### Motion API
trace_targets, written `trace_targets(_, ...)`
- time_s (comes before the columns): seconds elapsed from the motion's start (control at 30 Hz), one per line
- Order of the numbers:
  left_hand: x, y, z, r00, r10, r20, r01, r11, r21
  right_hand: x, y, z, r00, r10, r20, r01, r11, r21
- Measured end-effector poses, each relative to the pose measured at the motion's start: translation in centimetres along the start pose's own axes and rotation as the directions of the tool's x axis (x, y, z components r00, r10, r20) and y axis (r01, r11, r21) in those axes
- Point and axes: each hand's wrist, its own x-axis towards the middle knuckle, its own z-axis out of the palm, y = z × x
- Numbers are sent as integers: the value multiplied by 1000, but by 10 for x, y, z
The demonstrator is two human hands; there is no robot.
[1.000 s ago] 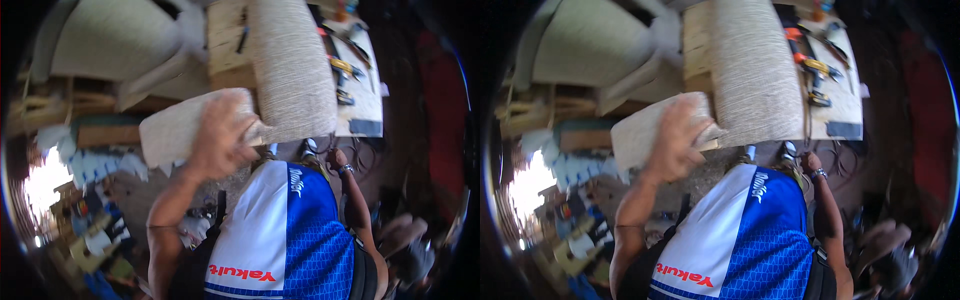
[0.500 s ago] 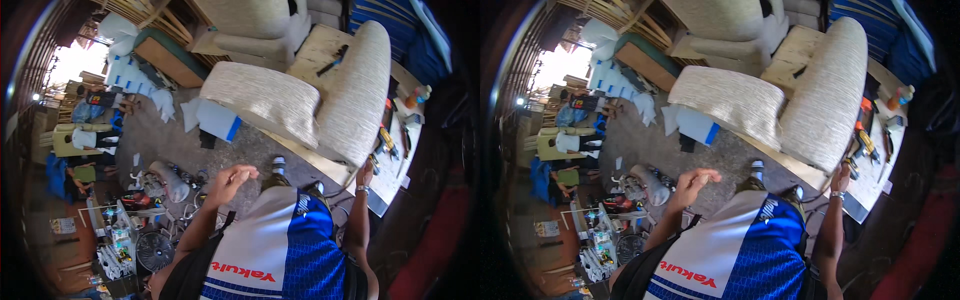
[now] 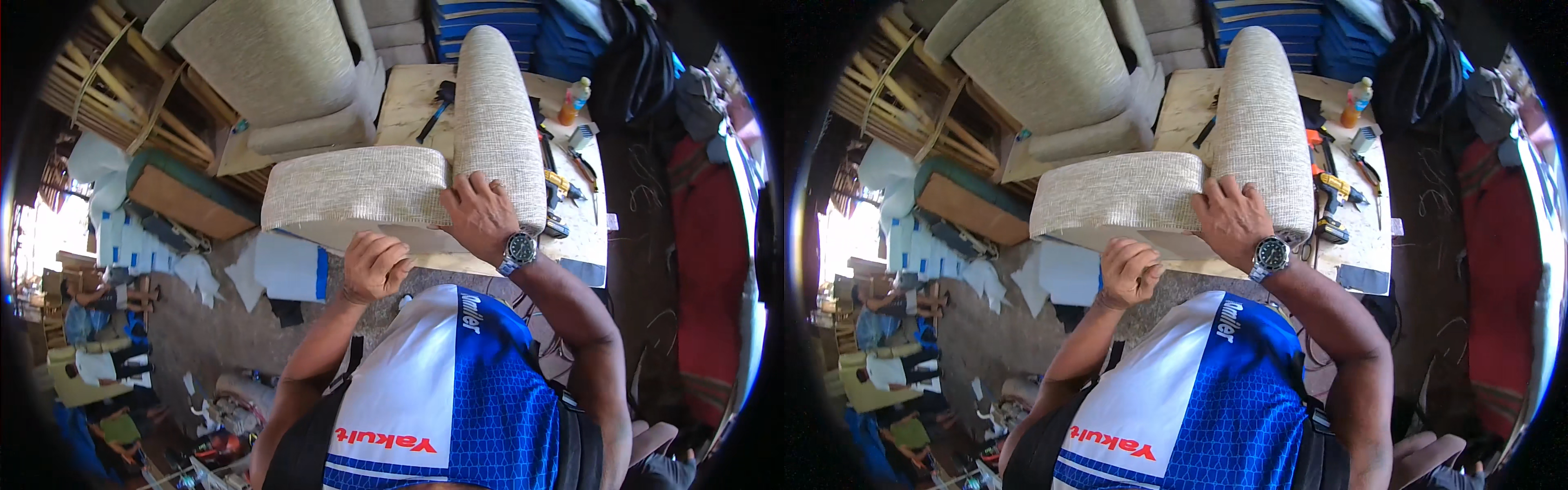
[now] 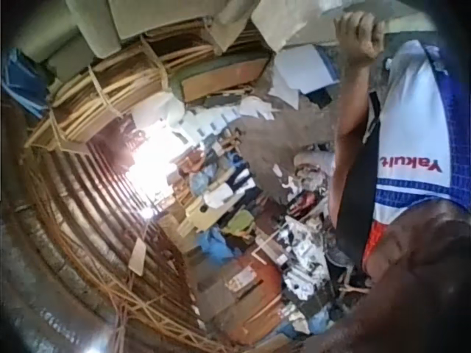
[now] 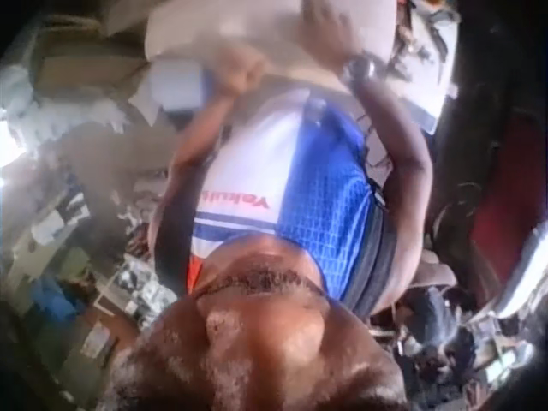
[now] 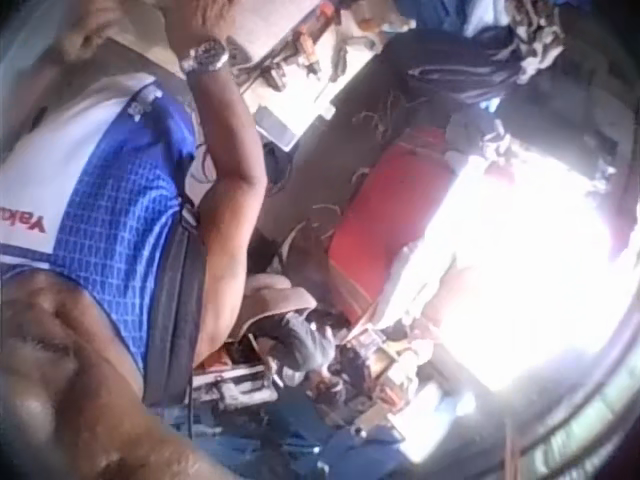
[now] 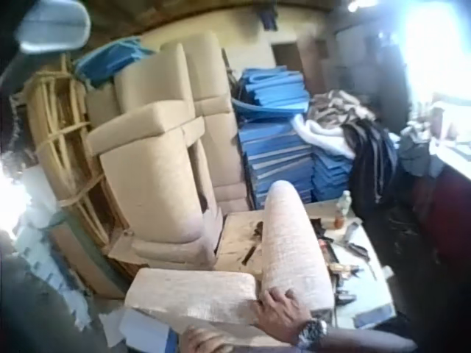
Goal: The person reupholsters a chair armrest by securing a blue foam piece to a wooden base with a power drill. They wrap a beige fabric cover over the foam, staple it to the wood frame, and trim the excess fabric with scissors.
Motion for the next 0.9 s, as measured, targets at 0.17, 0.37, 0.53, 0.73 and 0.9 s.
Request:
trace_targets(0.17,-4,-17,43,948,-48,-314,94,987,133,0,22,-2,985,-151,88,153,988,-20)
trace_targets(0.37,-1,-7,110,907,-55,-418,222,904,365,-5,38,-13,936,-141,323,74,974,213)
trace_targets(0.53,-2,-11,117,905,-67,-420,269,855,444,-27,46,-6,975,-216,53,171,880,443)
trace_targets(0.73,-7,-25,106,969,-16,-248,129,884,449,-34,67,-1,944,-328,37,264,818,512)
trace_targets(0.9,10,-22,87,978,-84,-191,166,868,468,-23,70,8,927,-348,-144,373,794,480)
